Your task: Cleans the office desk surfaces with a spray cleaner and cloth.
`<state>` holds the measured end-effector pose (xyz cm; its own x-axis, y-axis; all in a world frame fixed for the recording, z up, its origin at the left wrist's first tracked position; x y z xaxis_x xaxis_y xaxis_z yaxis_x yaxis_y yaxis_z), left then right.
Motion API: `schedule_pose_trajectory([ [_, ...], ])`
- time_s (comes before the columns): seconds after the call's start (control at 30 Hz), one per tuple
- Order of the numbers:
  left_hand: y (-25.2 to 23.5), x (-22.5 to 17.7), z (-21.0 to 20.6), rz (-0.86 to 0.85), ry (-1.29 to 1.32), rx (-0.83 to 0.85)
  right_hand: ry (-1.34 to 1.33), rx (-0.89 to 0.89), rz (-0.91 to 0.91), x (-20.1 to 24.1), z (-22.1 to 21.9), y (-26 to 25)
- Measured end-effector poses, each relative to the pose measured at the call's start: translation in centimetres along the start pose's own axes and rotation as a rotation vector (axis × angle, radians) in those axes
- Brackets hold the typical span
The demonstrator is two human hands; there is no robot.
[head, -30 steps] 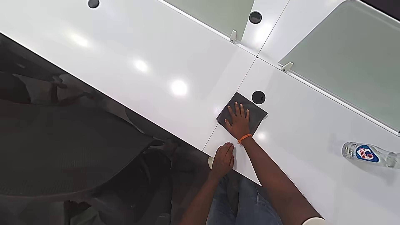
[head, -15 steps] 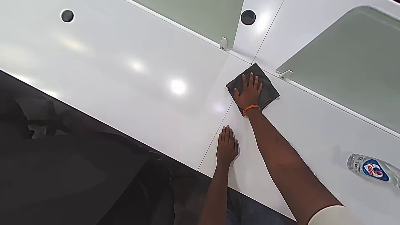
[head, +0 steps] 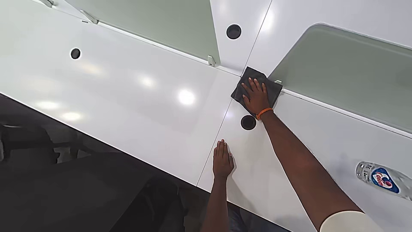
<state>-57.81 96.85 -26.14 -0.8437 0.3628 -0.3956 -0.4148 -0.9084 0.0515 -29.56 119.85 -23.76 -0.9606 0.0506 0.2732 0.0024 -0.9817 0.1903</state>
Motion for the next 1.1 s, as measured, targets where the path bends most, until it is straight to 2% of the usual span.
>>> schedule_pose_trajectory([
  [0.17, 0.0, 0.1, 0.0, -0.010, -0.016, -0.014, -0.007, -0.010, 0.001, -4.4, 0.2, 4.9],
  [0.53, -0.1, 0.3, -0.2, -0.007, -0.031, 0.002, -0.112, -0.085, -0.174, -10.1, -0.7, 18.8],
  [0.6, -0.2, 0.4, -0.2, -0.006, -0.027, -0.002, -0.334, -0.100, -0.196, -10.3, 0.0, 21.3],
  [0.73, -0.2, 0.2, -0.2, 0.003, -0.020, 0.010, -1.203, -0.161, -0.453, -9.7, 5.1, 25.6],
  [0.83, -0.3, 0.2, -0.1, 0.001, -0.032, 0.004, -1.464, -0.314, -0.544, -8.5, 9.0, 28.3],
  [0.9, -0.1, 0.3, -0.1, 0.001, -0.039, 0.007, -1.446, -0.372, -0.597, -9.6, 9.2, 29.1],
  [1.0, -0.3, 0.1, 0.1, 0.004, -0.040, 0.012, -1.229, -0.423, -0.742, -14.5, 6.3, 29.6],
  [1.1, -0.2, 0.1, 0.0, 0.006, -0.037, 0.005, -0.696, -0.516, -0.772, -16.9, 5.5, 31.3],
])
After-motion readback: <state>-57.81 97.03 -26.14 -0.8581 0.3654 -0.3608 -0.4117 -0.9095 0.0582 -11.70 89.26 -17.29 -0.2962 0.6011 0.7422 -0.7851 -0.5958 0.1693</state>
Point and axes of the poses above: each hand's wrist, its own y-axis away from the middle knuckle, its own z-axis out of the back of the hand, x = y × z, the point moved 2 cm from there along -y, towards the middle knuckle, and after that the axes turned 8 degrees about x, right-handed, at the moved point
